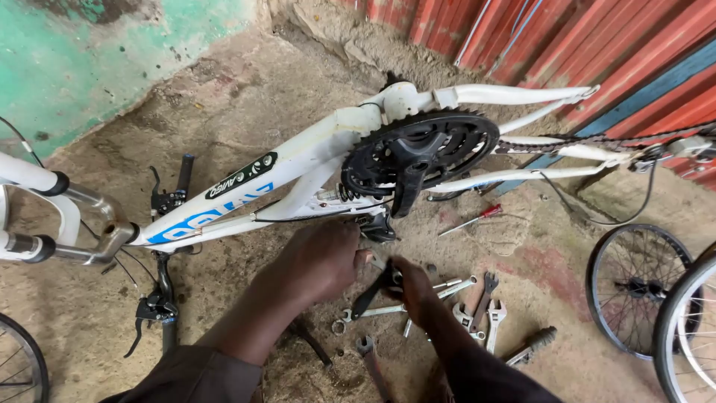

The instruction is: Removing the crankset and bottom bracket assembly from an upside-down bicycle frame using a wrench.

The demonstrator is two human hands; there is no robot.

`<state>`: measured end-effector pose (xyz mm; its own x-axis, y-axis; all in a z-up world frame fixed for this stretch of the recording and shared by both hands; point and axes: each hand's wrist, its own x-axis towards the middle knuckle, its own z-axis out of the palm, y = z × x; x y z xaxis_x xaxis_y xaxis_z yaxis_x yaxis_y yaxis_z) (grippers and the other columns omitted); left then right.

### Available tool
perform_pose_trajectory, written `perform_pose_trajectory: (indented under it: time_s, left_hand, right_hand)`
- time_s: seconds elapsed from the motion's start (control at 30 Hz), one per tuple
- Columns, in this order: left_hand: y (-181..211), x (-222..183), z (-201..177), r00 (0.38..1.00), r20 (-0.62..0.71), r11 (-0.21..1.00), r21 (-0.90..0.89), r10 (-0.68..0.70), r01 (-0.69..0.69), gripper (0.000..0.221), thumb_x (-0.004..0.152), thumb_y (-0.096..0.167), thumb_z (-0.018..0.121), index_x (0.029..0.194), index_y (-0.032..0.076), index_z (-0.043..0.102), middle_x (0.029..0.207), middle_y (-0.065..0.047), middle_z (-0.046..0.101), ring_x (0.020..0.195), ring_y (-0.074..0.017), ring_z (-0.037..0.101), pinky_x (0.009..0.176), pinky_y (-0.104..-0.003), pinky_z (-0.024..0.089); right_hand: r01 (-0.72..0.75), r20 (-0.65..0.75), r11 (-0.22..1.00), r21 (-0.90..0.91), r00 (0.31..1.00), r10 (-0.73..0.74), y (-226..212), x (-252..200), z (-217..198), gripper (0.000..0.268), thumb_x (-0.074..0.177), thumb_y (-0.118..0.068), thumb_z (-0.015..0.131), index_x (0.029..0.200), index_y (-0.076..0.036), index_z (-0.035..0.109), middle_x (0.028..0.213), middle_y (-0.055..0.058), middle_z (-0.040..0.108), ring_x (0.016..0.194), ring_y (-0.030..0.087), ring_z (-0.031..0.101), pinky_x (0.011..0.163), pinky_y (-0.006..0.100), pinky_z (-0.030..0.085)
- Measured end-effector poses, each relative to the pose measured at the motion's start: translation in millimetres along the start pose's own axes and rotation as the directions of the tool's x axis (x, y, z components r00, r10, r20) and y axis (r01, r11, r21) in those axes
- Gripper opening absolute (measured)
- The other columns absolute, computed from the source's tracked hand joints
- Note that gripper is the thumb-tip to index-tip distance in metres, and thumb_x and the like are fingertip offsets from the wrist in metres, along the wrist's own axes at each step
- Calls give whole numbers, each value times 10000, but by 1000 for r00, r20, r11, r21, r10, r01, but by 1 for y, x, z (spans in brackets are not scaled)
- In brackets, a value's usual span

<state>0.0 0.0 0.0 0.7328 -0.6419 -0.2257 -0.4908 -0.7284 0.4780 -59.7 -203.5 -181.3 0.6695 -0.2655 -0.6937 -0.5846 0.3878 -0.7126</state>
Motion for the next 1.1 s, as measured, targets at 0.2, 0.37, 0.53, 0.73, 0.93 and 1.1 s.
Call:
perform_pose_trajectory:
  time_s: [0.2, 0.37, 0.53, 0.73, 0.93, 1.1]
  left_hand:
    - [25, 19, -15, 917, 314, 968, 125, -247, 218, 404, 1077, 442, 554, 1115, 55, 663, 1101, -157, 720, 972, -280, 709, 873, -428, 585]
    - [25, 20, -6, 909, 382, 985, 98, -169, 142, 432, 1068, 378, 552, 1357, 67, 471, 1155, -147, 687, 1034, -275, 714, 929, -426, 614]
    - [33, 16, -9, 899, 403, 985, 81, -170, 150, 455, 1060, 408, 556, 1390, 105, 470, 1060, -99, 732, 907, -222, 764, 825, -377, 657]
    - [21, 18, -4, 911, 372, 984, 104, -176, 147, 255, 1060, 406, 577, 1108, 156, 584, 964, -60, 682, 839, -205, 728, 734, -384, 613]
    - [8, 9, -3, 925, 333, 982, 33, -185, 185, 371, 1028, 414, 601, 1118, 56, 641, 1098, -193, 706, 998, -379, 713, 834, -533, 546]
    - [-5, 2, 11, 988, 136, 997, 14, 73, -76, 484, 1048, 352, 539, 1283, -69, 587, 899, -242, 712, 812, -398, 747, 699, -475, 608]
  right_hand:
    - [-203, -269, 904, 377, 909, 317, 144, 102, -50, 203, 838, -311, 687, 902, -153, 578, 778, 103, 582, 698, 240, 604, 559, 399, 552]
    - [-289, -279, 903, 318, 882, 381, 154, 90, -49, 483, 1021, -496, 520, 1054, -26, 629, 921, 201, 677, 769, 326, 659, 579, 428, 566]
    - [-340, -603, 862, -376, 796, 51, 173, 126, -80, 598, 1066, -516, 377, 1073, -96, 803, 1014, 175, 782, 887, 350, 725, 739, 490, 516]
    - [-368, -524, 644, -671, 850, -61, 215, 174, -112, 555, 947, -530, 623, 1255, -79, 528, 1247, 177, 706, 1132, 417, 699, 901, 569, 564]
    - [-142, -310, 454, -880, 894, -322, 248, 185, -132, 382, 947, -397, 588, 1199, -116, 646, 1106, 225, 715, 1049, 465, 685, 894, 568, 556]
    - [-334, -118, 942, -37, 937, 328, 202, 188, -107, 595, 1007, -503, 549, 1105, 84, 569, 908, 167, 589, 725, 279, 621, 582, 373, 537]
